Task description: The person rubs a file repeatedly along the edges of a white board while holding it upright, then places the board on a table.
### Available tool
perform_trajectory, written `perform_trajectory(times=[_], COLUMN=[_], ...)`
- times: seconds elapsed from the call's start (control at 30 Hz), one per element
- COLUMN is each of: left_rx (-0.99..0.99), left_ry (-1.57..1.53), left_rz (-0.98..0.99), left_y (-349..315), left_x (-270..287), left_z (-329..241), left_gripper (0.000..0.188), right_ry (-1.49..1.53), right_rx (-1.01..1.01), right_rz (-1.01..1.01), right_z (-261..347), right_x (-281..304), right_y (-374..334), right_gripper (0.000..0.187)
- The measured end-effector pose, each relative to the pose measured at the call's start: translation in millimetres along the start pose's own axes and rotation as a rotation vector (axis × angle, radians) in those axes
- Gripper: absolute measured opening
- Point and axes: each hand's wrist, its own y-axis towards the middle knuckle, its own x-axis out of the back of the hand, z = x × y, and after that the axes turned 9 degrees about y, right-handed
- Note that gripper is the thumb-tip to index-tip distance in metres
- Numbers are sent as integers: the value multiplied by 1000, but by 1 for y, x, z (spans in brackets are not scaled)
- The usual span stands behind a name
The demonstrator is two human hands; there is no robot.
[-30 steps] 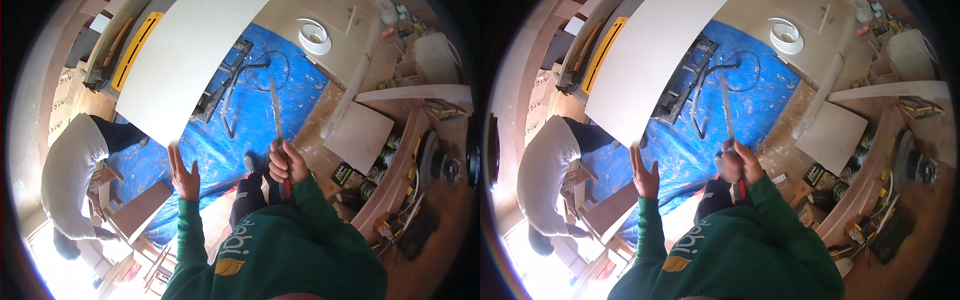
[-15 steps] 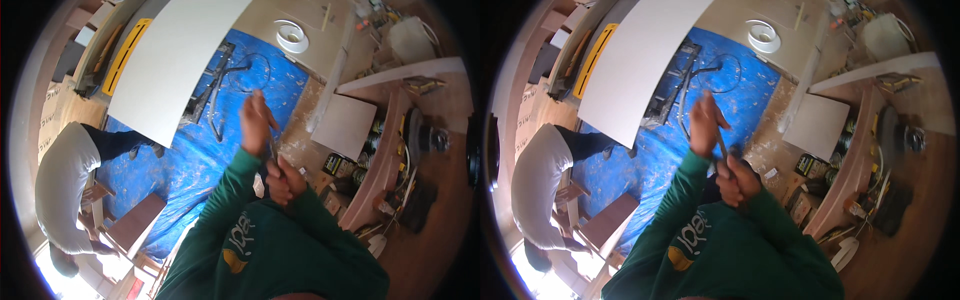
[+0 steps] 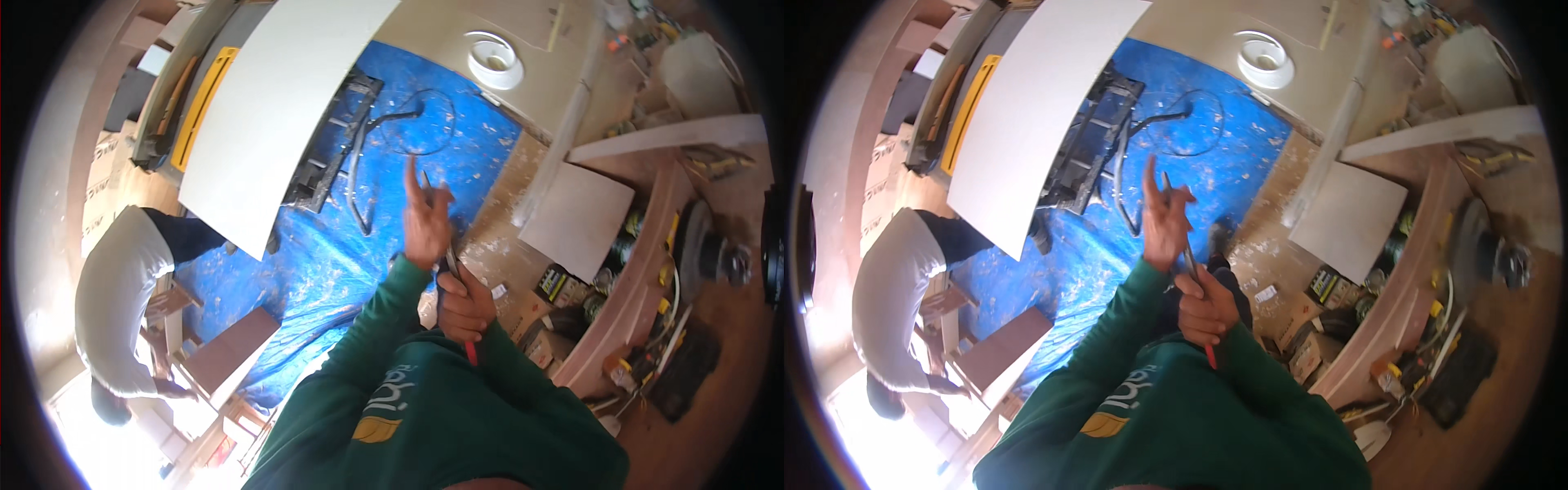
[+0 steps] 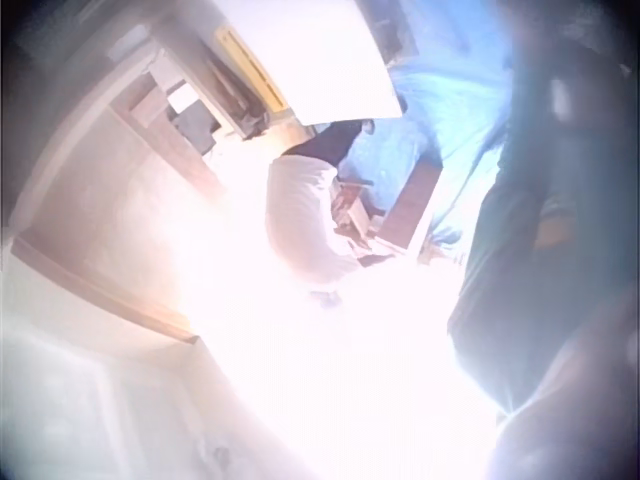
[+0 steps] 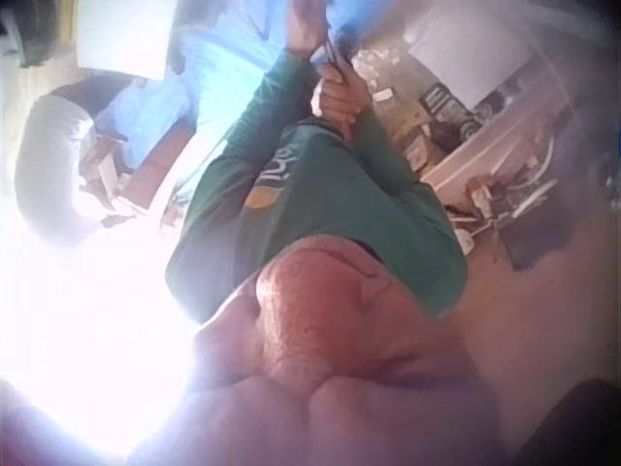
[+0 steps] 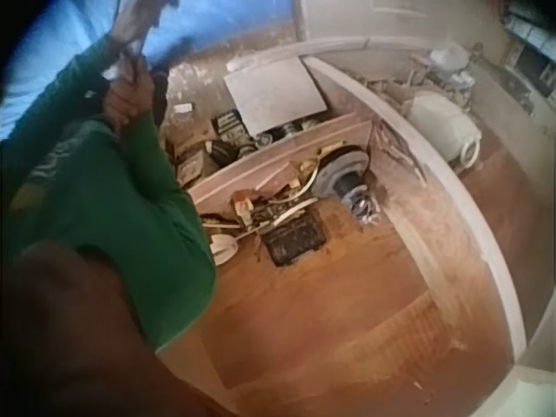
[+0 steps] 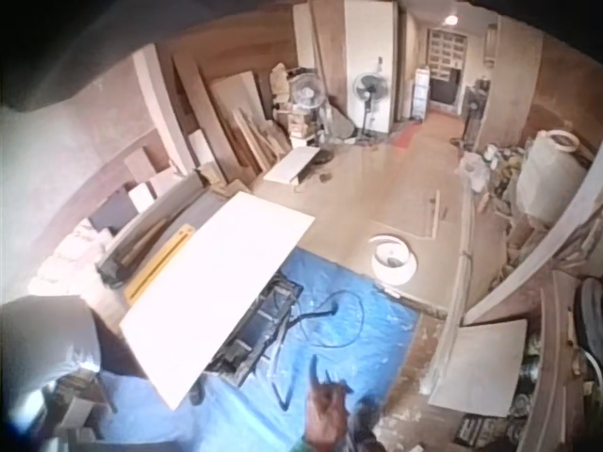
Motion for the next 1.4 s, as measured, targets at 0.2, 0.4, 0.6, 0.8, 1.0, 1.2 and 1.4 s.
perform_trajectory(times=[0.2,0.4,0.6,0.8,1.0,1.2,1.4], left_rx=[-167,-223,-410,-374,-323,-173,-224], left_ry=[437,834,1488,1216,1182,1144,1069], left_rz=[-663,-388,-206,-236,-239,-297,-280], left_y=[144,234,293,298,295,276,275], left_x=[121,250,296,286,291,264,253], left_z=[0,38,139,128,126,102,101], left_gripper=[20,56,60,71,83,88,88], right_ry=[-1374,-2166,-2107,-2213,-2617,-2633,-2445], right_rx=[239,735,828,958,1534,1256,1331], right_rz=[-508,-481,-65,142,79,102,-48], right_z=[28,135,150,127,144,138,163], right_x=[-1,70,131,191,144,159,86], right_y=[1,94,209,271,333,280,329], right_gripper=[36,16,12,14,10,10,12])
